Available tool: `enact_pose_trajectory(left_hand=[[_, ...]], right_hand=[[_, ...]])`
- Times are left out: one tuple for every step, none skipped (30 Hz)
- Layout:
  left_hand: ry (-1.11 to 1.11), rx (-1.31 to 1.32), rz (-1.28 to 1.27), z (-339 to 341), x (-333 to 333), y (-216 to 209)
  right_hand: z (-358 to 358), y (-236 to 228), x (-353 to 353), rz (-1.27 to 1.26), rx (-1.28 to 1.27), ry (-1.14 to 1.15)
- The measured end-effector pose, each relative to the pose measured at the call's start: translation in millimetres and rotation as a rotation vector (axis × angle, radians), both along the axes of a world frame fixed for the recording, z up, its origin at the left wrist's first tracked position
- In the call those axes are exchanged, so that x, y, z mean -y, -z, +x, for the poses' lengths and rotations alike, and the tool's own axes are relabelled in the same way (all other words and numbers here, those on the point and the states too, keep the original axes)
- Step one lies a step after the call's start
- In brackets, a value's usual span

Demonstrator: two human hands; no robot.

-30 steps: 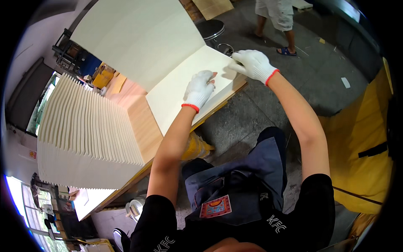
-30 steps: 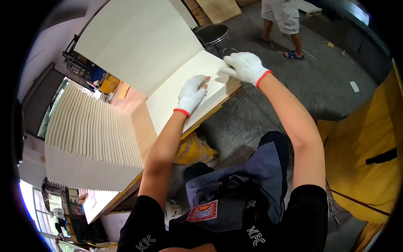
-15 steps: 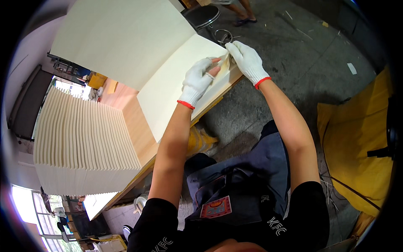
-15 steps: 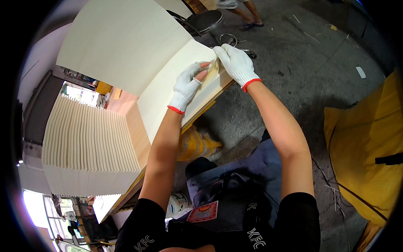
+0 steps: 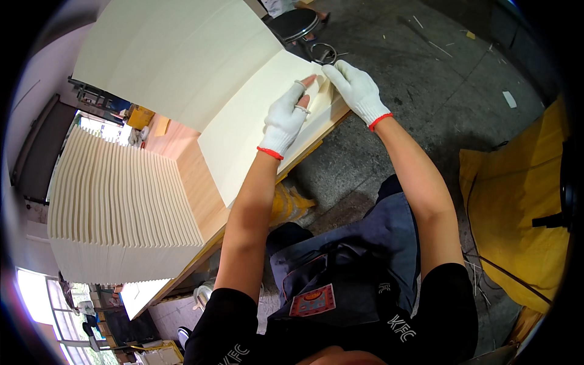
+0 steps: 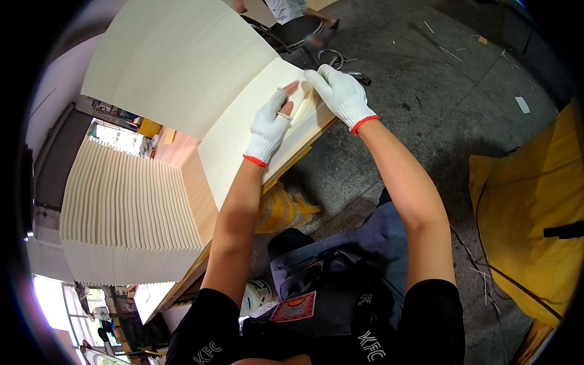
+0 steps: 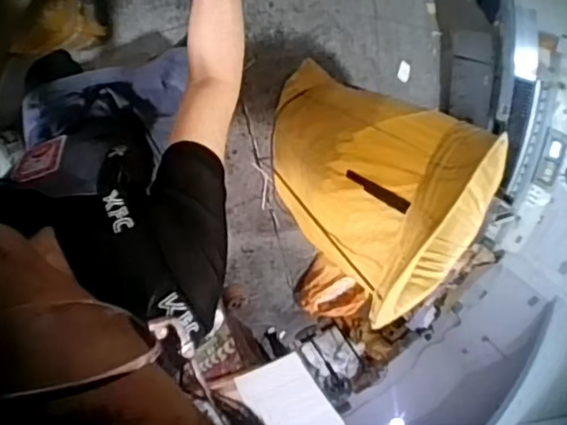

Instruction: The person assembles white paper boxes by folding the flaps and securing them with a stapler. They repeatedly pick up a flat sheet, fold it into a box shape, and staple the edges to complete the assembly.

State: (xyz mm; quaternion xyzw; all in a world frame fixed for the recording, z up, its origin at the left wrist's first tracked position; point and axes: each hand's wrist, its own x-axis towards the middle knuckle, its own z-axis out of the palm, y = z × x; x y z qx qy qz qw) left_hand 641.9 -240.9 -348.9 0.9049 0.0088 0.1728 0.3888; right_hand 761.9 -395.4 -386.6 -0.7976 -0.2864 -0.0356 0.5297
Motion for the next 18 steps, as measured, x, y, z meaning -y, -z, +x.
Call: enact_pose_trajectory(left_hand=[[0.013,-0.017,0.04,0.9,-2.1,0.5],[0.026,-0.033,0.081,2.4,-5.0,0.9],[0.039,-0.05,0.121,3.4,-6.8,0.9],[0.021,-0.071,0.129,3.3,-6.8,1.7],[0.007,-0.092,0.136,4.0,-4.4,3.0],[-0.007,-0.114,0.142,4.8,-2.7,3.9],[-0.012,-0.102,0.135,5.7,-2.5,4.4],[-0.019,-0.091,0.129,4.9,-2.9,5.2],[-0.026,-0.081,0.123,4.4,-3.2,5.3],[-0.037,-0.108,0.101,4.0,-3.3,4.4],[-0.048,-0.134,0.078,4.0,-3.0,2.8],[-0.059,-0.161,0.056,4.0,-2.6,1.8],[-0.044,-0.155,0.03,4.0,-1.9,1.8],[-0.029,-0.149,0.004,4.0,-1.1,2.6],[-0.013,-0.143,-0.023,3.9,-0.7,3.0],[-0.022,-0.146,0.001,3.7,-1.5,2.7],[-0.031,-0.15,0.024,4.0,-2.8,1.5],[-0.04,-0.153,0.048,4.1,-3.5,0.8]], right_hand=[[0.8,0.4,-0.8,0.008,0.012,0.005],[2.2,1.4,-2.0,0.016,0.025,0.011],[2.9,2.4,-3.1,0.024,0.037,0.016],[2.9,3.7,-4.4,0.032,0.04,0.02],[2.3,4.6,-4.8,0.037,0.042,0.027],[2.3,5.0,-5.0,0.043,0.044,0.035],[3.0,5.0,-4.9,0.044,0.042,0.035],[2.2,4.6,-5.2,0.045,0.039,0.032],[1.7,4.6,-5.1,0.047,0.036,0.03],[1.9,5.4,-5.4,0.053,0.041,0.034],[2.5,6.1,-5.7,0.059,0.046,0.038],[2.9,6.7,-5.9,0.065,0.052,0.042],[3.2,7.3,-5.7,0.063,0.037,0.039],[2.8,7.0,-5.3,0.059,0.021,0.035],[2.3,6.6,-5.0,0.056,0.006,0.032],[1.7,6.2,-4.6,0.063,-0.002,0.027],[1.5,5.3,-3.8,0.072,-0.009,0.023],[1.0,4.5,-3.2,0.08,-0.016,0.019]])
